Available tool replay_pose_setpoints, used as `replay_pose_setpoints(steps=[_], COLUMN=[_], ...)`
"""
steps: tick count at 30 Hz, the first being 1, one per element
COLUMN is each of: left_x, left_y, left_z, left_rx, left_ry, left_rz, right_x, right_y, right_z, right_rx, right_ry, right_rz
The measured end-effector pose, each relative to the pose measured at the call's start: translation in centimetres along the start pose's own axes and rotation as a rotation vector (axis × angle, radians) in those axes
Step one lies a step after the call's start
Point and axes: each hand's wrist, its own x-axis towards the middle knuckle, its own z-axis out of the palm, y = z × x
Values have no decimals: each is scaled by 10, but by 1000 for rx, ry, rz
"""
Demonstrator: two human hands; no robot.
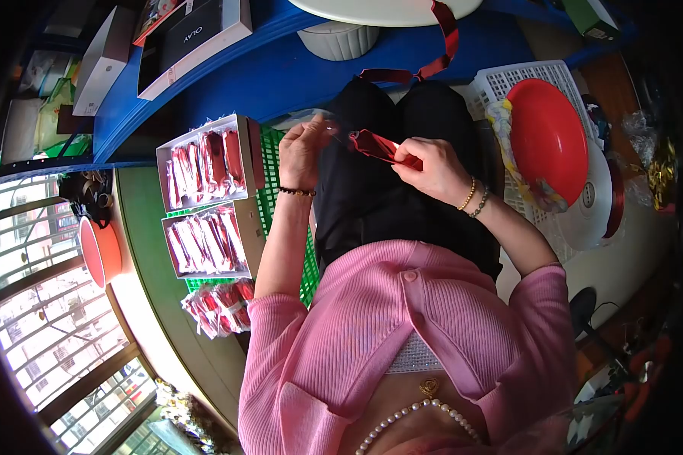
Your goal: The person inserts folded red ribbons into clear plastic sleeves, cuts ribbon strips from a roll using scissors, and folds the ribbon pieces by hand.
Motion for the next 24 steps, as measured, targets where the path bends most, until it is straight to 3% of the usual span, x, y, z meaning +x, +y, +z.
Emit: replay_pose_setpoints(steps=[8, 13, 24], left_x=[1, -4, -1], left_y=[-3, -2, -11], left_z=[2, 4, -1], left_rx=[-35, -32, -33], left_ry=[-58, 25, -6], left_rz=[57, -16, -28], right_x=[0, -2, -5], right_y=[2, 3, 5], right_z=[-1, 0, 2], right_rx=[2, 12, 6], right_ry=[30, 50, 33], right_rz=[-16, -32, -29])
